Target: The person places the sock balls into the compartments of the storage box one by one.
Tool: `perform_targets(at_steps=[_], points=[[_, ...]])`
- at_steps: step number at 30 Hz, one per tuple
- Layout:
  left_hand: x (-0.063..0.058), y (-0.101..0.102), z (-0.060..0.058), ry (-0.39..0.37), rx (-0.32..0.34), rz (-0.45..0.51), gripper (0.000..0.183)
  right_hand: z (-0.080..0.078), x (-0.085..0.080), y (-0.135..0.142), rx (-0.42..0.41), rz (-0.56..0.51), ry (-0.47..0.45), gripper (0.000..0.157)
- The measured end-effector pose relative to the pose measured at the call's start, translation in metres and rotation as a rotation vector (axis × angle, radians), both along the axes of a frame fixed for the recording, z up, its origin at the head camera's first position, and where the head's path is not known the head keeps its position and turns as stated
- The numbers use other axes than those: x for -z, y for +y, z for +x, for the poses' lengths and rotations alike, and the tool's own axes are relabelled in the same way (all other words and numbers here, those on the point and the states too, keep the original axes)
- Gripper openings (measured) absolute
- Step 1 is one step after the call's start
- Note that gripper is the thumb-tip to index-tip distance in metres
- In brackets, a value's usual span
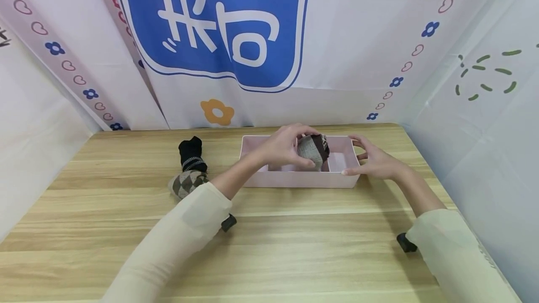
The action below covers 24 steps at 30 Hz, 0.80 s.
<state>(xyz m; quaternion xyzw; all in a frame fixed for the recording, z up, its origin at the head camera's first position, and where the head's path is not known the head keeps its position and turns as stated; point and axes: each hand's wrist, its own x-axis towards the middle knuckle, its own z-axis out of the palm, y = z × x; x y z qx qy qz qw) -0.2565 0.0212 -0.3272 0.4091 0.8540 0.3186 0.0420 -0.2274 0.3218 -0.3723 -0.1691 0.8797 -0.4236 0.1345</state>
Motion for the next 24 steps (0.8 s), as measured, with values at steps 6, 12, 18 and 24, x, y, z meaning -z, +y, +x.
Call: perform_targets(at_steps=[6,12,18,24], points=[[0.0,0.014,-0.003,-0.024,0.004,0.028,0.073,0.0,0.0,0.001,-0.008,-0.002,0.006,0.099],[0.003,0.03,-0.004,-0.033,0.007,0.03,0.076,0.0,0.001,0.0,-0.014,-0.005,0.004,0.099],[0.007,0.04,-0.004,-0.068,-0.018,0.074,0.076,-0.001,0.001,0.001,-0.014,-0.01,0.006,0.099],[0.013,0.048,-0.005,-0.104,-0.036,0.132,0.076,-0.001,0.002,0.002,-0.015,-0.017,0.004,0.099]])
